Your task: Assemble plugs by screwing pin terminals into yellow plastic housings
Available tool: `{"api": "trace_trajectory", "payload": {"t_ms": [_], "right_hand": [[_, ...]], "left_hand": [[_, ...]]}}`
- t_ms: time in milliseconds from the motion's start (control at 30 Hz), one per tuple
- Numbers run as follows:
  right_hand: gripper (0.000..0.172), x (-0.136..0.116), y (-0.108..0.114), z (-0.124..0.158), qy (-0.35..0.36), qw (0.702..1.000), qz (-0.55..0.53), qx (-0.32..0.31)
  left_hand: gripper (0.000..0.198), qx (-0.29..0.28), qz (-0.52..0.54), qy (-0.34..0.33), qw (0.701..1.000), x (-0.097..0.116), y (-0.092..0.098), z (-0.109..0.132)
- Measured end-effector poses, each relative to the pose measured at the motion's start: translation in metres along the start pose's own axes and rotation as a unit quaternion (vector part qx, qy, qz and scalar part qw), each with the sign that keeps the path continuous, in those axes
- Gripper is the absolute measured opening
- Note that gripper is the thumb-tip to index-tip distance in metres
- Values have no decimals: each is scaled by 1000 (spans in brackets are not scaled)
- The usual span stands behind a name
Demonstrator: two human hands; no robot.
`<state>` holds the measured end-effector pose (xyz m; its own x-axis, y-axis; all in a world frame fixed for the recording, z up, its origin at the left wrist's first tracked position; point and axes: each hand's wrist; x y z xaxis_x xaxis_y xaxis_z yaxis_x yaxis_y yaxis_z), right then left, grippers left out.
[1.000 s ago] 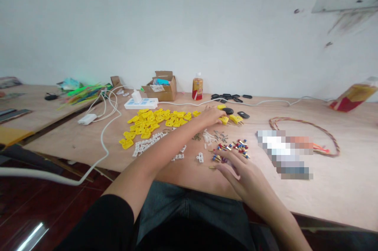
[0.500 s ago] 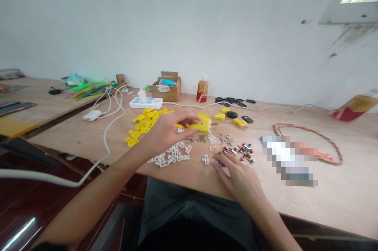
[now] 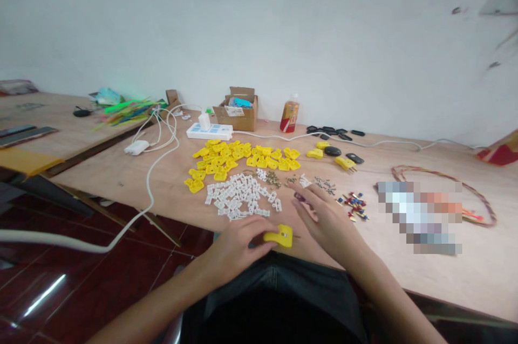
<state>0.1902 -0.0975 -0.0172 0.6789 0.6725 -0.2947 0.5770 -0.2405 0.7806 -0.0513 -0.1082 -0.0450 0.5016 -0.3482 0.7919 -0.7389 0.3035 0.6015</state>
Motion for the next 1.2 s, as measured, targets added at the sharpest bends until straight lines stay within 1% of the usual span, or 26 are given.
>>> {"api": "trace_trajectory", "payload": {"t_ms": [67, 133, 167, 233, 300, 333, 400, 467, 600, 700, 867, 933, 1000, 1100, 1133, 1200], "right_hand": [[26, -2, 23, 13, 1, 990, -122, 71], [18, -4, 38, 26, -8, 962, -236, 135], [15, -5, 42, 32, -12, 946, -280, 161], [14, -6, 40, 42, -21, 920, -334, 204], [15, -5, 30, 46, -28, 902, -361, 235], [16, -4, 25, 48, -30, 895, -370, 248], [17, -1, 16, 48, -31, 883, -384, 268], [18, 0, 12, 48, -27, 876, -391, 280], [17, -3, 11, 46, -22, 877, -388, 282], [18, -5, 13, 44, -9, 884, -381, 271], [26, -4, 21, 38, 29, 927, -307, 212], [31, 1, 24, 36, 49, 936, -294, 188], [27, 9, 24, 34, 71, 931, -309, 178], [13, 21, 21, 34, 95, 912, -356, 178], [11, 23, 20, 35, 99, 906, -377, 167], [14, 22, 20, 36, 89, 896, -410, 144]], "left_hand": [[16, -4, -9, 2, 1000, 6, -14, -11], [17, -8, -22, -3, 1000, 14, -27, -20], [22, -12, -29, -6, 999, 18, -31, -24], [38, -23, -41, -8, 999, 27, -38, -30], [51, -26, -50, -2, 998, 33, -42, -34], [52, -28, -55, 2, 998, 35, -44, -36], [49, -32, -63, 9, 997, 35, -46, -38], [45, -33, -66, 14, 997, 33, -49, -39], [41, -23, -67, 21, 997, 29, -52, -38], [41, -15, -74, 18, 997, 28, -53, -37], [41, -9, -72, 10, 997, 26, -54, -37], [44, -12, -62, 22, 998, 26, -54, -37], [45, -10, -50, 43, 998, 27, -53, -36], [41, -25, -15, 75, 997, 27, -49, -37], [41, -39, 4, 83, 996, 27, -46, -38], [45, -65, 43, 93, 993, 27, -41, -39]]}}
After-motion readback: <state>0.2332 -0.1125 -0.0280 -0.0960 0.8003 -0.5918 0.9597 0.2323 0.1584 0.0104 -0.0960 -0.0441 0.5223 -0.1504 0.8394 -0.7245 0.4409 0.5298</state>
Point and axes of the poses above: each hand's wrist, its own z-axis away from the middle knuckle, its own y-axis out of the back of the hand, x = y × z, and after that the axes turned 14 degrees about y, right-handed
